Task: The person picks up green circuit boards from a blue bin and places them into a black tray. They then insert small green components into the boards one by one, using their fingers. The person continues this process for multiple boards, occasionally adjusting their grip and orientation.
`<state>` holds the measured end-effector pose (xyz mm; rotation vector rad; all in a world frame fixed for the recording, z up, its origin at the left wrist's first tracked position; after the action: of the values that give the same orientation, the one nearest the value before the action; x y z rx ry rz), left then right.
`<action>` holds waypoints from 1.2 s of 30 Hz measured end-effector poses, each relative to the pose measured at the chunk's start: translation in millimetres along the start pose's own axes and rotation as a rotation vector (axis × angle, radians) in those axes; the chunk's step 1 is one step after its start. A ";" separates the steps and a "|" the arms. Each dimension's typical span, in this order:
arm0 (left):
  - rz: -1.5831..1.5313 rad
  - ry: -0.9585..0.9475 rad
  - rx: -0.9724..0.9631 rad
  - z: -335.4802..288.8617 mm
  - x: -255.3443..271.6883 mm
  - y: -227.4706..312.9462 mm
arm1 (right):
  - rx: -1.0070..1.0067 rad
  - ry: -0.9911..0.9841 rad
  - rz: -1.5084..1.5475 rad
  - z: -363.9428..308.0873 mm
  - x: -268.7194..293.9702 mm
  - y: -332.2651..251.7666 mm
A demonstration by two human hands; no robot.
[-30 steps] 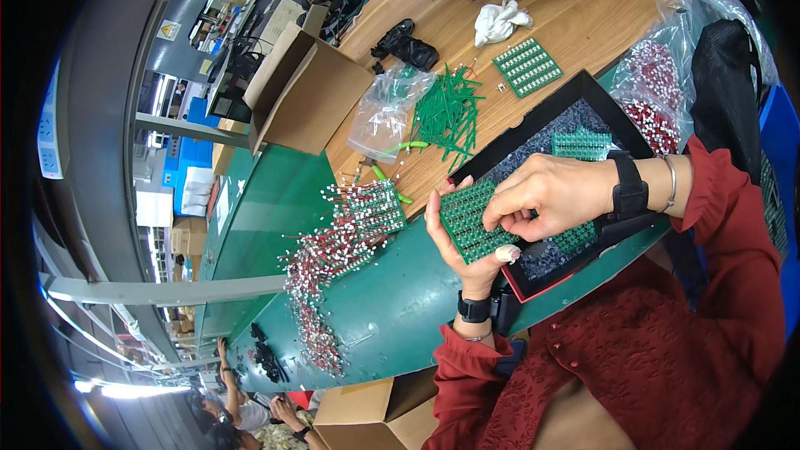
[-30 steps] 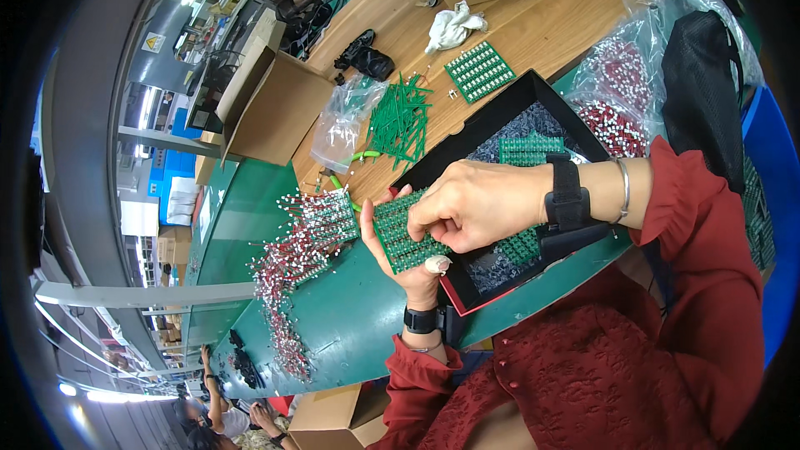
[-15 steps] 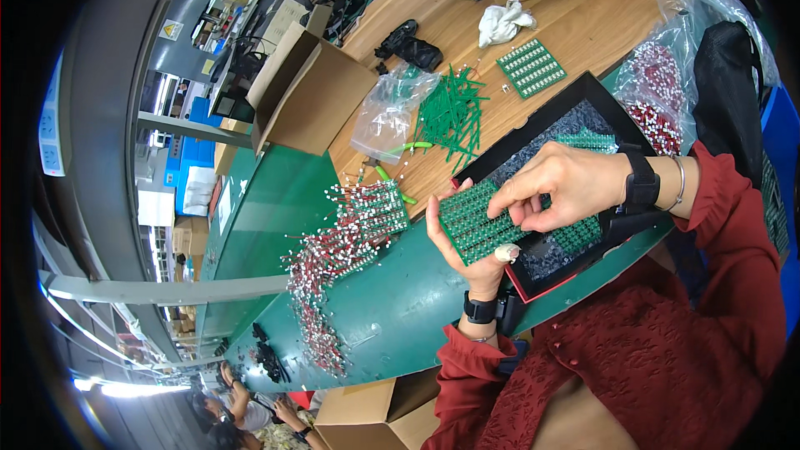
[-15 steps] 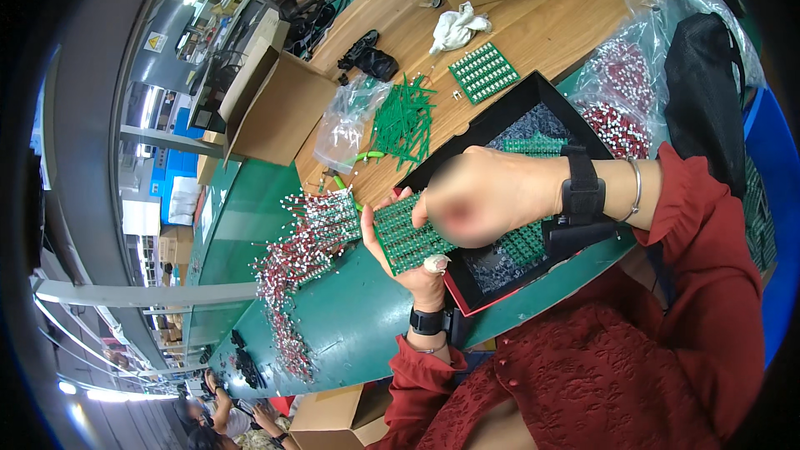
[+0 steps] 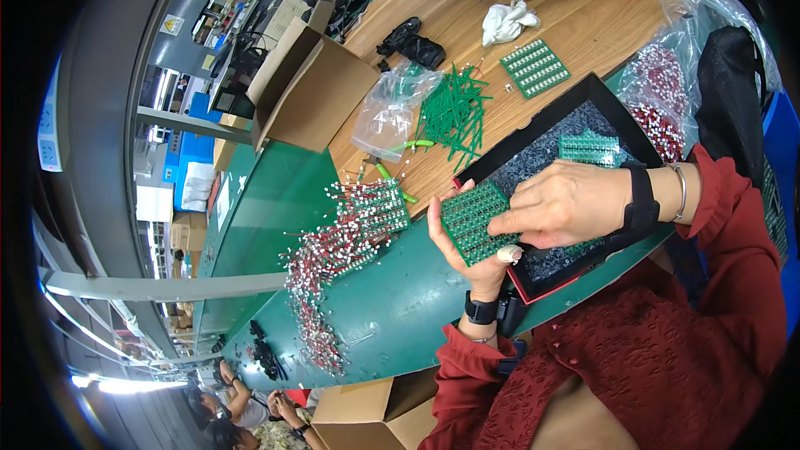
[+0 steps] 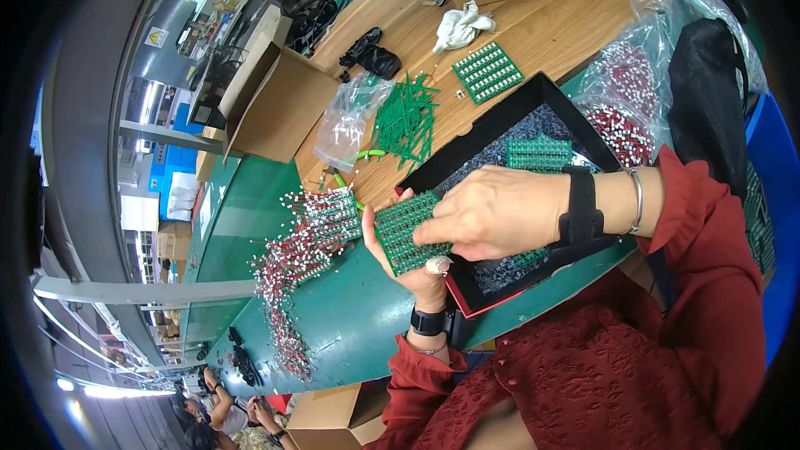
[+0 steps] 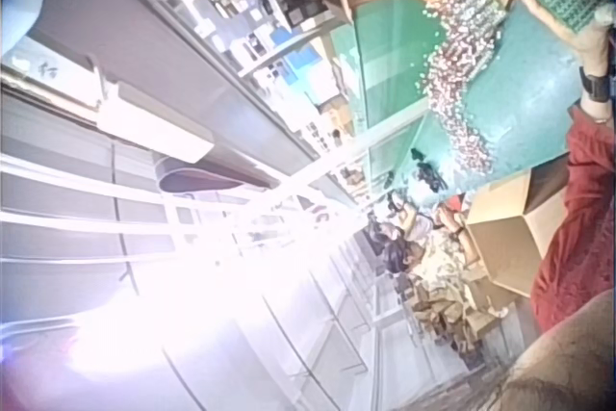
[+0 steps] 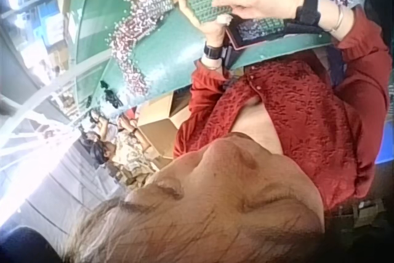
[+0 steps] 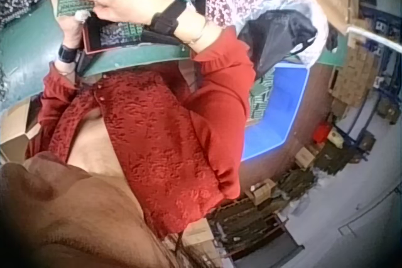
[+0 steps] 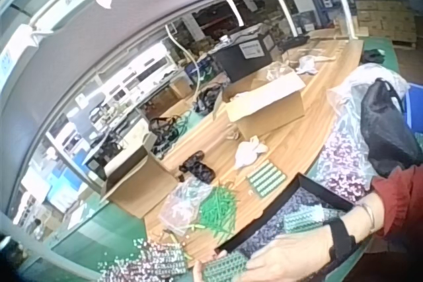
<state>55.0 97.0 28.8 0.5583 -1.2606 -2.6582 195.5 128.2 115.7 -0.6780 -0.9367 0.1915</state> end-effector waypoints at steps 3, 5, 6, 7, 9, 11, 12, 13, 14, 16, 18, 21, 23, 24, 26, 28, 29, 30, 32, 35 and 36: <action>0.037 -0.046 -0.035 0.6 -1.4 2.4 | 0.064 -0.041 0.005 0.5 -3.8 -4.5; 0.038 -0.057 -0.041 0.7 -1.7 2.7 | 0.073 -0.086 0.009 1.4 -6.4 -3.3; 0.027 -0.047 -0.031 0.4 -1.4 2.1 | 0.077 -0.071 0.025 2.2 -4.3 -2.1; 0.016 -0.039 -0.020 0.1 -0.9 1.4 | 0.089 -0.048 0.045 3.0 -1.1 -1.0; -0.009 -0.036 -0.010 0.4 -0.3 1.1 | 0.041 -0.028 0.111 4.3 4.5 5.4; -0.010 -0.040 -0.013 0.7 0.1 1.3 | -0.080 -0.038 0.197 4.6 7.7 15.3; -0.011 -0.043 -0.005 0.3 0.2 1.0 | -0.085 -0.047 0.249 3.9 7.6 14.9; -0.010 -0.044 0.001 0.0 0.4 0.6 | -0.093 -0.054 0.296 3.4 7.1 14.8; -0.008 -0.046 0.003 0.0 0.6 0.5 | -0.102 -0.060 0.342 3.1 6.4 14.6; 0.038 -0.077 -0.033 1.5 -0.1 1.7 | -0.098 -0.066 0.366 4.5 3.2 13.5; 0.072 -0.089 -0.058 2.1 -0.2 2.2 | -0.087 -0.053 0.344 6.1 1.2 12.7; 0.118 -0.144 -0.067 3.4 -0.2 1.6 | -0.112 -0.029 0.422 6.0 -0.4 13.5; 0.142 -0.159 -0.058 3.1 1.0 0.6 | -0.083 0.001 0.389 6.5 -1.7 10.2; 0.155 -0.169 -0.057 2.8 1.5 0.6 | -0.068 0.017 0.374 6.6 -2.0 8.5; 0.200 -0.194 -0.078 3.4 2.4 1.8 | -0.113 0.024 0.409 6.5 -2.7 10.4; 0.242 -0.223 -0.105 4.6 2.7 3.1 | -0.120 0.027 0.401 6.7 -3.2 10.1; 0.261 -0.238 -0.120 5.2 2.6 3.8 | -0.106 0.026 0.376 6.8 -3.4 8.8; 0.278 -0.249 -0.132 5.2 2.2 4.5 | -0.091 0.025 0.352 6.8 -3.8 7.6; 0.263 -0.230 -0.106 4.0 2.7 3.1 | -0.097 0.028 0.346 6.5 -4.2 7.8; 0.232 -0.202 -0.077 2.2 2.6 1.7 | -0.094 0.032 0.340 5.9 -4.5 8.0; 0.220 -0.194 -0.064 2.0 2.7 0.8 | -0.091 0.034 0.337 5.7 -4.5 8.1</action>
<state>51.8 97.1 29.8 0.1445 -1.2011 -2.6040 189.4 135.1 110.1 -0.9197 -0.7982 0.4357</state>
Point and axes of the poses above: each hand's wrist, its own z-axis towards the middle knuckle, its own x-axis out of the back of the hand, y = z × x, the point moved 7 cm from there along z, towards the middle knuckle, and after that the axes turned 10 degrees about -x, right-handed, at the moved point
